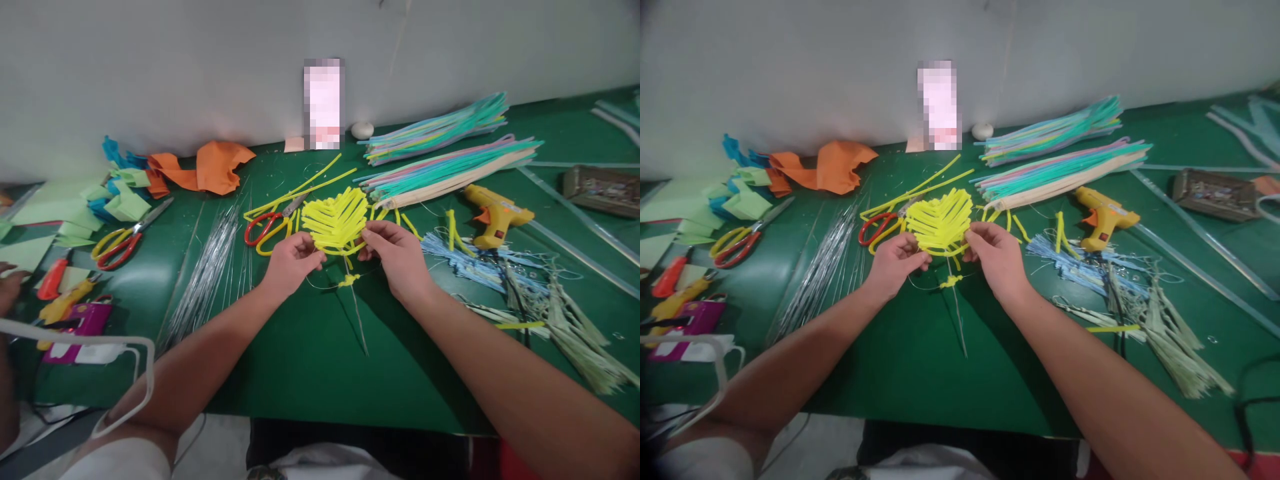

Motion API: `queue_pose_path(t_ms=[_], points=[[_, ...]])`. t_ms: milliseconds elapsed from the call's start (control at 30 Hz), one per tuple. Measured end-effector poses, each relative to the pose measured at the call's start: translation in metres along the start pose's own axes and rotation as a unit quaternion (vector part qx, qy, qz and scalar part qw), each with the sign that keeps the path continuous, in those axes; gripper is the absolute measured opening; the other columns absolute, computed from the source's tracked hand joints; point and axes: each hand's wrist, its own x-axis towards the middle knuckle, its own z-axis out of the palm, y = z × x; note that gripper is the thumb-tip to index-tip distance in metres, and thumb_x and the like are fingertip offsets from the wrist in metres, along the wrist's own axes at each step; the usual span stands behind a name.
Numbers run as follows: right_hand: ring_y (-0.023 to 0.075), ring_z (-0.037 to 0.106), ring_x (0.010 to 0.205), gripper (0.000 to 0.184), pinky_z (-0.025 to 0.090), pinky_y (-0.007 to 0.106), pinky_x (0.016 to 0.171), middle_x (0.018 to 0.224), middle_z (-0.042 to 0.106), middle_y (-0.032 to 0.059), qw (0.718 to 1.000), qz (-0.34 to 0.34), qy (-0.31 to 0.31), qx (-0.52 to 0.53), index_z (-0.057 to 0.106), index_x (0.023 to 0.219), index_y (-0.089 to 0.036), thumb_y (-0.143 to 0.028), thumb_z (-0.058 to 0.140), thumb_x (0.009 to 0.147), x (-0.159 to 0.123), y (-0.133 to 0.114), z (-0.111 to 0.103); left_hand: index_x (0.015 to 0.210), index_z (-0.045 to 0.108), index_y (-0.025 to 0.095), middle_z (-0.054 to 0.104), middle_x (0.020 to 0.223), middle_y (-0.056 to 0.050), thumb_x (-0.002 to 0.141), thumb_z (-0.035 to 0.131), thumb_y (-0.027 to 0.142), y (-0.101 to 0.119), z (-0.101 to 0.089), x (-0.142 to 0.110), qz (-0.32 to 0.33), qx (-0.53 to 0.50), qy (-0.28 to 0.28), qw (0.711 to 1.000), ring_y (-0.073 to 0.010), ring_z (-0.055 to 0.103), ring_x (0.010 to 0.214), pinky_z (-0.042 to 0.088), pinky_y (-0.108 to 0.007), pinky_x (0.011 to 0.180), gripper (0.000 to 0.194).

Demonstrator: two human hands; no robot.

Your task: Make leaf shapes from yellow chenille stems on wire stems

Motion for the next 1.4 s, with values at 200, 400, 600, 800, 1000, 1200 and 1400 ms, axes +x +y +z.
queue_pose_path(t_ms=[200,400,600,800,1000,1200,1400], points=[[0.0258,0.059,0.104,0.033,0.047,0.043,0.088,0.115,0.06,0.0094,0.886,-0.334,0.033,-0.321,0.061,0.107,-0.023,-0.031,0.07,0.077,-0.004,-0.01,-0.004,0.077,0.056,0.016,0.066,0.066,-0.001,0.075,0.067,0.024,0.004,0.004,-0.004,0.005,0.018,-0.021,1.0,-0.0101,0.062,0.055,0.051,-0.022,0.055,0.014],[0.0235,0.059,0.092,0.011,0.04,0.038,0.077,0.1,0.067,0.0068,0.731,-0.457,-0.084,-0.5,0.067,0.092,-0.022,-0.029,0.06,0.087,-0.011,-0.019,0.004,0.082,0.059,0.016,0.066,0.068,-0.001,0.086,0.059,0.032,0.004,0.008,-0.009,0.016,0.01,-0.046,0.999,-0.0102,0.061,0.058,0.051,-0.024,0.06,0.016],[0.0229,0.059,0.09,0.014,0.039,0.037,0.075,0.099,0.069,0.0071,0.697,-0.47,-0.091,-0.533,0.067,0.096,-0.02,-0.021,0.055,0.087,-0.011,-0.017,0.009,0.081,0.061,0.016,0.064,0.069,-0.001,0.09,0.052,0.029,0.005,0.009,-0.011,0.014,0.061,-0.043,0.997,-0.0107,0.06,0.059,0.049,-0.024,0.06,0.018],[0.0255,0.057,0.108,0.026,0.041,0.043,0.093,0.116,0.066,0.0098,0.685,-0.489,-0.092,-0.531,0.064,0.111,-0.023,-0.018,0.053,0.088,-0.007,-0.015,0.009,0.066,0.056,0.017,0.059,0.061,0.001,0.088,0.046,0.021,0.01,0.008,-0.012,0.062,0.208,-0.044,0.975,-0.0098,0.051,0.053,0.039,-0.024,0.053,0.024],[0.0249,0.057,0.116,0.03,0.036,0.047,0.107,0.127,0.062,0.0108,0.678,-0.492,-0.109,-0.535,0.065,0.115,-0.024,-0.018,0.052,0.088,-0.006,-0.011,0.008,0.063,0.048,0.018,0.048,0.055,0.003,0.082,0.049,0.018,0.007,0.006,-0.011,0.139,0.306,-0.052,0.94,-0.0096,0.041,0.05,0.031,-0.025,0.052,0.019],[0.0251,0.058,0.118,0.029,0.033,0.05,0.11,0.128,0.063,0.0099,0.707,-0.466,-0.116,-0.519,0.067,0.111,-0.025,-0.017,0.054,0.086,-0.007,-0.011,0.009,0.062,0.048,0.018,0.05,0.055,0.003,0.083,0.048,0.017,0.009,0.006,-0.011,0.124,0.289,-0.066,0.947,-0.0092,0.043,0.049,0.032,-0.025,0.051,0.021],[0.0282,0.054,0.124,0.034,0.039,0.052,0.107,0.129,0.06,0.0103,0.82,-0.434,-0.067,-0.368,0.061,0.118,-0.026,-0.027,0.058,0.084,-0.007,-0.016,0.002,0.066,0.056,0.017,0.062,0.059,0.001,0.087,0.049,0.024,0.008,0.003,-0.006,0.004,0.129,-0.03,0.991,-0.0086,0.049,0.047,0.038,-0.023,0.049,0.022]])
